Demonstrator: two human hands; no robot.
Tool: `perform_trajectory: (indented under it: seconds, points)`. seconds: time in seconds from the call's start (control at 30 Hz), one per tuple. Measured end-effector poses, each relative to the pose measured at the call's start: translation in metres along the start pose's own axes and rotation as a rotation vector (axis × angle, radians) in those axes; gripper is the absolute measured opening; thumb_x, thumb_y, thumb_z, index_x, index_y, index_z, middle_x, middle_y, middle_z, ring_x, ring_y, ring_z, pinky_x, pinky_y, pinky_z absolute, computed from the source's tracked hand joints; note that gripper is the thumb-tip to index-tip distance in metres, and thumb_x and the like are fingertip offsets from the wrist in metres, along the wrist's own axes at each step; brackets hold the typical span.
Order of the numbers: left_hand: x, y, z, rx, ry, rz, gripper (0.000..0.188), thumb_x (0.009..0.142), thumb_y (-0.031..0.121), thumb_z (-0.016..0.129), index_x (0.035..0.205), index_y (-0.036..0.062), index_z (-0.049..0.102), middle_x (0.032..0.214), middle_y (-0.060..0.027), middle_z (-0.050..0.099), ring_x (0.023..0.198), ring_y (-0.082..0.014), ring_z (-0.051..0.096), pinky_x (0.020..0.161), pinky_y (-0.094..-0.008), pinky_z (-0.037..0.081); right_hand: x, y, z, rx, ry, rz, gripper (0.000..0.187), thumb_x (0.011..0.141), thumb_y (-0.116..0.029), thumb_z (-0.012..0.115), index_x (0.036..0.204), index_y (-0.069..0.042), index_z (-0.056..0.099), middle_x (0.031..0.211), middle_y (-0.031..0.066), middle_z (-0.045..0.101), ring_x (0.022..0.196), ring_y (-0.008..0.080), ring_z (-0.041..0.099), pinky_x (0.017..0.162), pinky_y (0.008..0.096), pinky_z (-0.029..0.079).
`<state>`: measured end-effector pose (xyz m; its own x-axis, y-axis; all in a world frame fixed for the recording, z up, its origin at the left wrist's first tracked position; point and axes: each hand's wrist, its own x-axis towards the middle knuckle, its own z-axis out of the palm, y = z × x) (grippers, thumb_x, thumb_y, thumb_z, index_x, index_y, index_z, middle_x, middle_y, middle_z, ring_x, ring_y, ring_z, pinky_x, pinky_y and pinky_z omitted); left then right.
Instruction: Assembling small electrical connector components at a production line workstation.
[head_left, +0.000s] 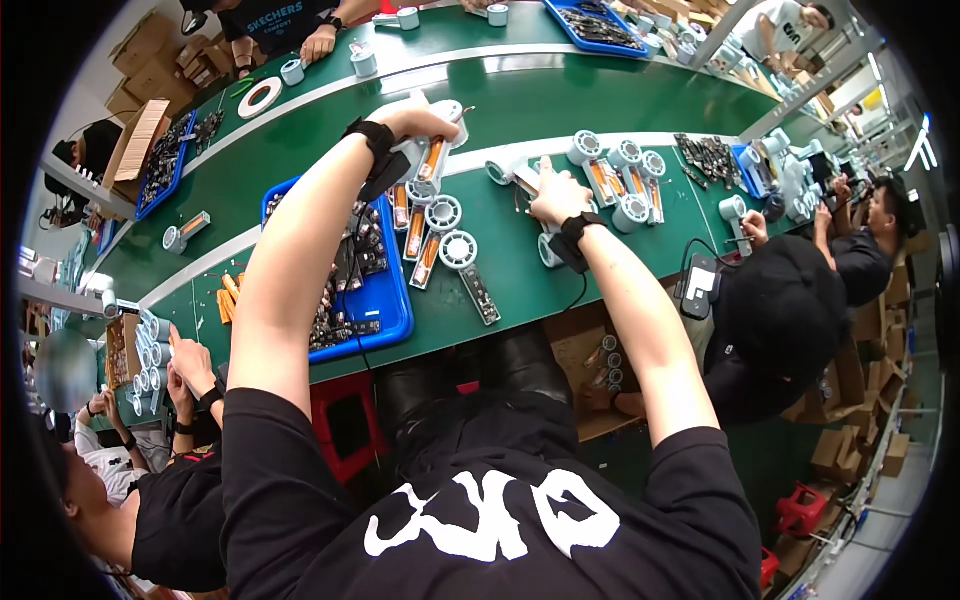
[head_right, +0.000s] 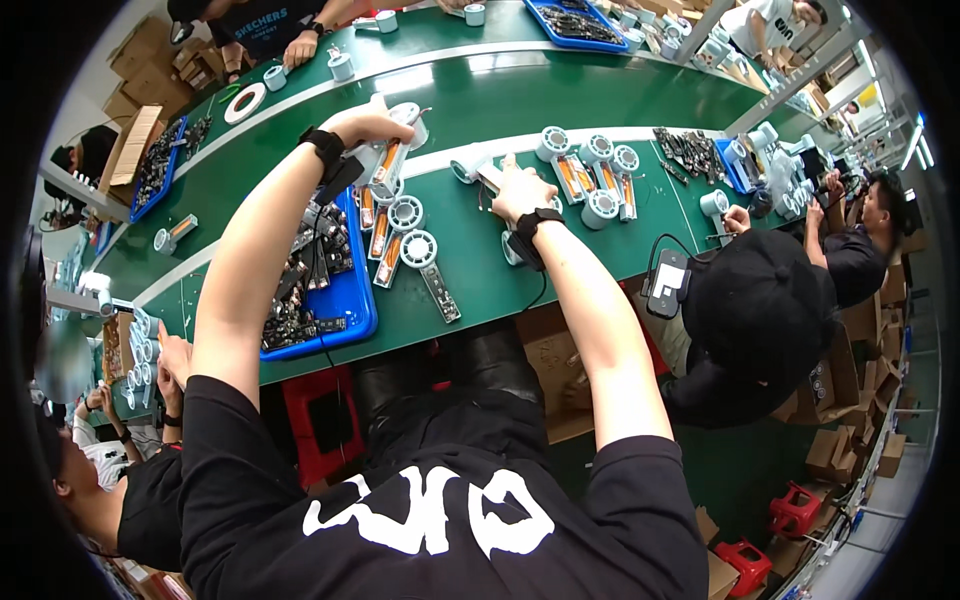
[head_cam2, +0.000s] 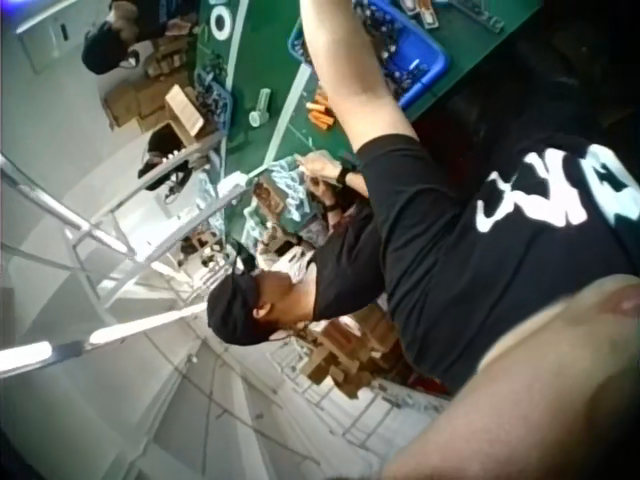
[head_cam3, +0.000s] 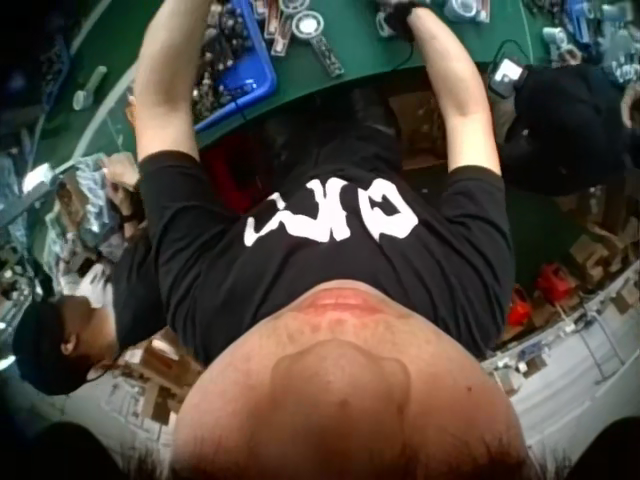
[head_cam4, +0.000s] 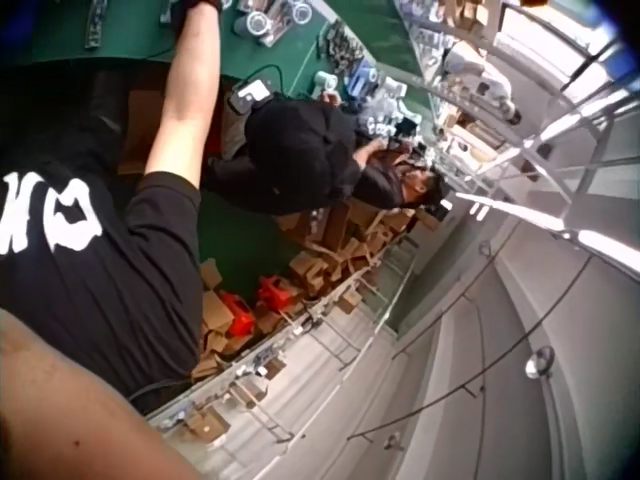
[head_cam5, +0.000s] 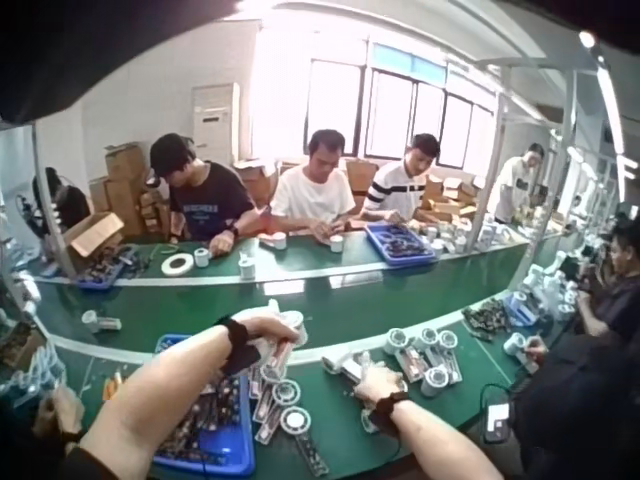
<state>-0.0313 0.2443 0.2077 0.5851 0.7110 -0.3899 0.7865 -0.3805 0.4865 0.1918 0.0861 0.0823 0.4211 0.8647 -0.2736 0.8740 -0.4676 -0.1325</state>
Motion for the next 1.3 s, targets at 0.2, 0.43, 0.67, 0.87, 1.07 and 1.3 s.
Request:
perform_trajectory:
  seconds: [0.2, 0.43, 0.67, 0.87, 1.07, 1.3]
  points:
    - [0.033, -0.058, -0.052, -0.183, 0.036, -0.006, 0.059, 0.072, 0.044, 0.075, 0.105, -0.0044, 0.069, 0.094, -0.0126, 0.072, 0.076, -0.0192, 0.064, 0.066, -0.0320, 0.052, -0.003, 0.009, -0.021, 0.013, -0.097, -0.138, 0.102, 0.073, -0.025, 0.078, 0.160, -0.023, 0.025, 0.128, 0.0245, 0.061, 0.120, 0.0416, 0.062, 0.096, 0.0561, 0.050]
    - [0.140, -0.084, -0.108, 0.067, 0.112, -0.140, 0.043, 0.078, 0.043, 0.073, 0.097, 0.0047, 0.075, 0.088, -0.0078, 0.071, 0.076, -0.0179, 0.064, 0.067, -0.0308, 0.050, 0.144, -0.055, -0.100, 0.300, 0.010, -0.526, 0.078, 0.070, -0.022, 0.080, 0.143, -0.017, 0.051, 0.112, 0.0197, 0.072, 0.105, 0.0367, 0.069, 0.090, 0.0398, 0.055]
    - [0.252, -0.049, -0.174, 0.342, -0.104, -0.194, 0.083, 0.074, 0.051, 0.076, 0.135, -0.0011, 0.059, 0.127, -0.0196, 0.067, 0.107, -0.0274, 0.068, 0.088, -0.0372, 0.056, 0.405, -0.144, -0.204, -0.383, -0.239, -0.456, 0.054, 0.065, -0.016, 0.080, 0.115, -0.003, 0.064, 0.086, 0.0147, 0.071, 0.077, 0.0254, 0.071, 0.064, 0.0382, 0.055]
    - [0.308, -0.103, -0.160, 0.483, 0.291, -0.260, 0.065, 0.071, 0.047, 0.078, 0.114, -0.0022, 0.071, 0.115, -0.0203, 0.071, 0.096, -0.0271, 0.070, 0.082, -0.0374, 0.057, 0.486, -0.174, -0.166, -0.478, -0.144, -0.640, 0.058, 0.068, -0.017, 0.078, 0.124, -0.011, 0.063, 0.100, 0.0152, 0.073, 0.095, 0.0299, 0.071, 0.078, 0.0413, 0.056]
    - [0.366, -0.155, -0.171, 0.250, 0.043, -0.211, 0.056, 0.070, 0.044, 0.079, 0.101, -0.0019, 0.074, 0.103, -0.0179, 0.074, 0.091, -0.0285, 0.070, 0.079, -0.0387, 0.056, 0.522, -0.195, -0.146, -0.368, -0.266, -0.611, 0.057, 0.071, -0.017, 0.076, 0.126, -0.016, 0.062, 0.112, 0.0147, 0.072, 0.107, 0.0328, 0.069, 0.089, 0.0436, 0.054]
    - [0.406, -0.192, -0.177, 0.208, 0.105, -0.023, 0.057, 0.070, 0.042, 0.081, 0.107, -0.0004, 0.072, 0.108, -0.0168, 0.073, 0.095, -0.0316, 0.070, 0.080, -0.0373, 0.057, 0.566, -0.175, -0.136, -0.423, 0.008, -0.855, 0.064, 0.074, -0.021, 0.079, 0.134, -0.021, 0.060, 0.115, 0.0198, 0.069, 0.108, 0.0391, 0.067, 0.093, 0.0470, 0.053]
